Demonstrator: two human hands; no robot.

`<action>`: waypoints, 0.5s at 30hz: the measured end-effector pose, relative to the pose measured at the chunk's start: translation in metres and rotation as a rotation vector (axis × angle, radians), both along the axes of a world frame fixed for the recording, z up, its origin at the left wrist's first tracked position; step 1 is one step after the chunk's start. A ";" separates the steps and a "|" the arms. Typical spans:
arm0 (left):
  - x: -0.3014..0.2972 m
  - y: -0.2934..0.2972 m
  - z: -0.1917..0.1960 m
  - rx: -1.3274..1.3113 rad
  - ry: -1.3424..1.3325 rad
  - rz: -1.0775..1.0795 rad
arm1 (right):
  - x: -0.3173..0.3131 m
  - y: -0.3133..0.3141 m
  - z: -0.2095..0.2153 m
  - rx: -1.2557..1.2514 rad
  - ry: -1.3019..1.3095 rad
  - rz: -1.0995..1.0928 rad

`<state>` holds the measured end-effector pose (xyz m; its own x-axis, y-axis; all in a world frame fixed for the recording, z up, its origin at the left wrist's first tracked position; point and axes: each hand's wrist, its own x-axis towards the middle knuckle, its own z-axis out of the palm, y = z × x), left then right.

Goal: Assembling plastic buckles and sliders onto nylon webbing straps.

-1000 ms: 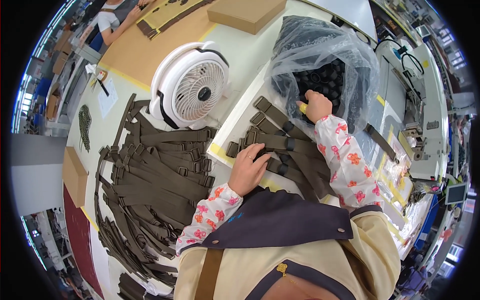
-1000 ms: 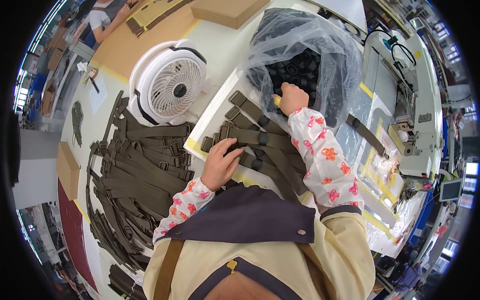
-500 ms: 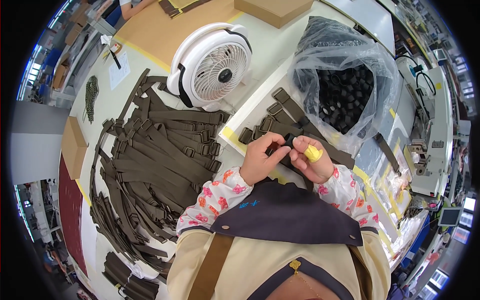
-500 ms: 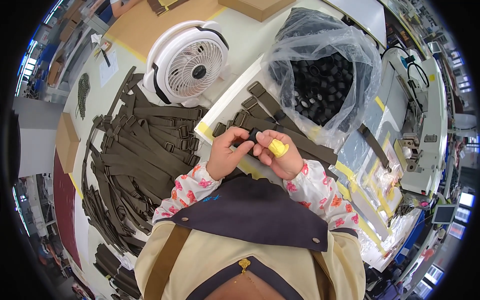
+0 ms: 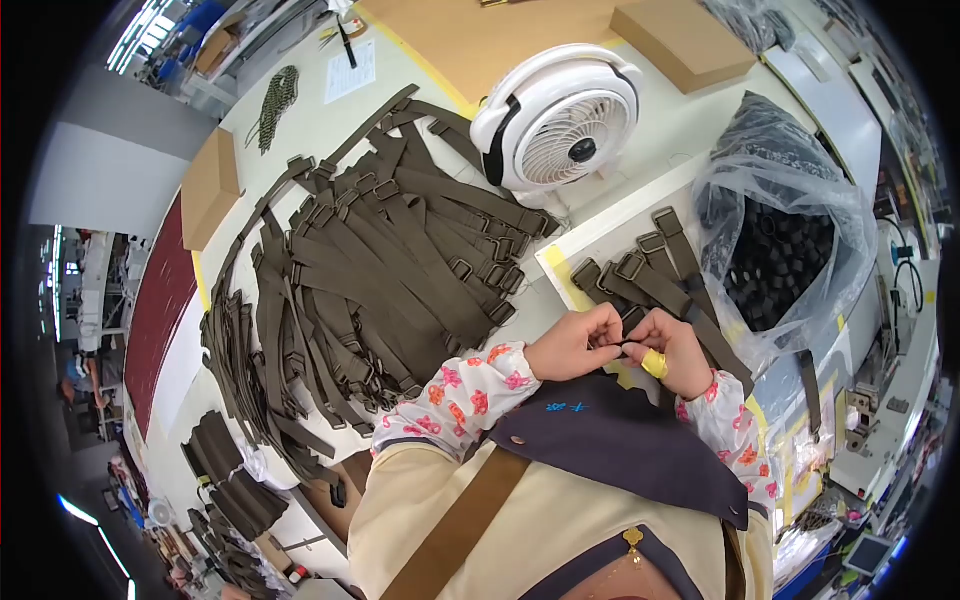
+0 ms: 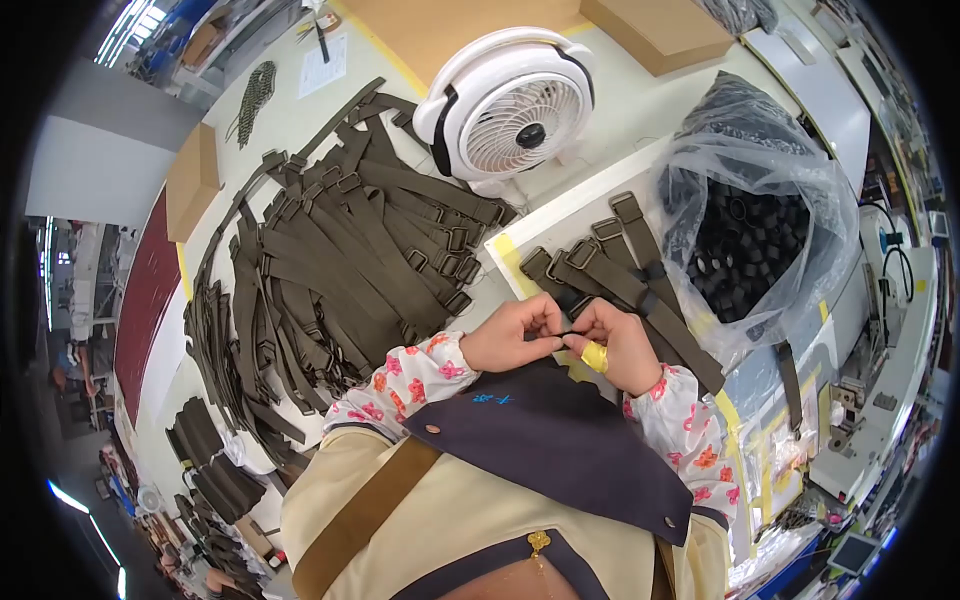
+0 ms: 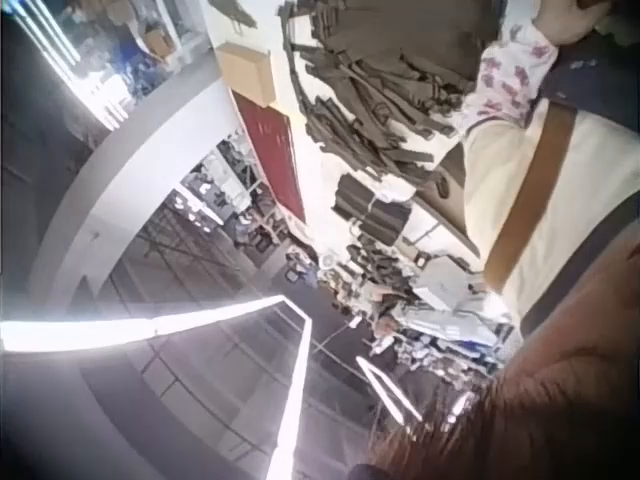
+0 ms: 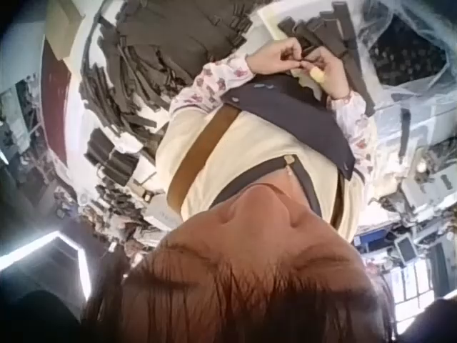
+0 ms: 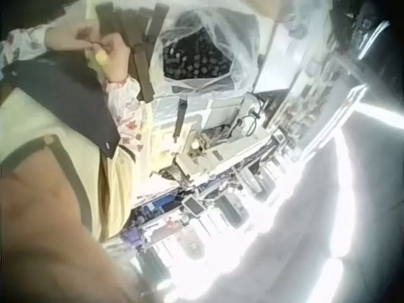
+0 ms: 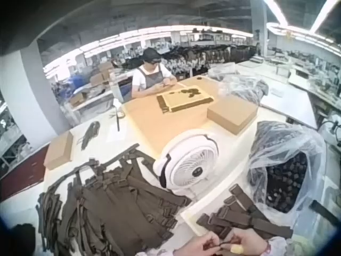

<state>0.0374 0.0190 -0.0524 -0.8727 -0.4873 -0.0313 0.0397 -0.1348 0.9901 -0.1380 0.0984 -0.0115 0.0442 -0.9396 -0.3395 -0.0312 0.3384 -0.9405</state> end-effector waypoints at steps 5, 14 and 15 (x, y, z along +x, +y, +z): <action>0.044 -0.013 0.000 -0.253 -0.206 -0.015 | 0.005 0.000 -0.009 0.137 -0.010 0.083; 0.120 -0.046 -0.047 -1.500 -0.678 -0.105 | 0.009 0.002 -0.014 0.026 -0.267 -0.121; 0.119 -0.048 -0.045 -1.502 -0.670 -0.107 | 0.009 0.003 -0.016 0.025 -0.263 -0.127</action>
<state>0.1568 -0.0294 -0.0970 -0.9287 -0.3702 0.0222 -0.3681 0.9275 0.0654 -0.1290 0.1017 -0.0272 0.0160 -0.9346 -0.3555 0.2569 0.3474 -0.9018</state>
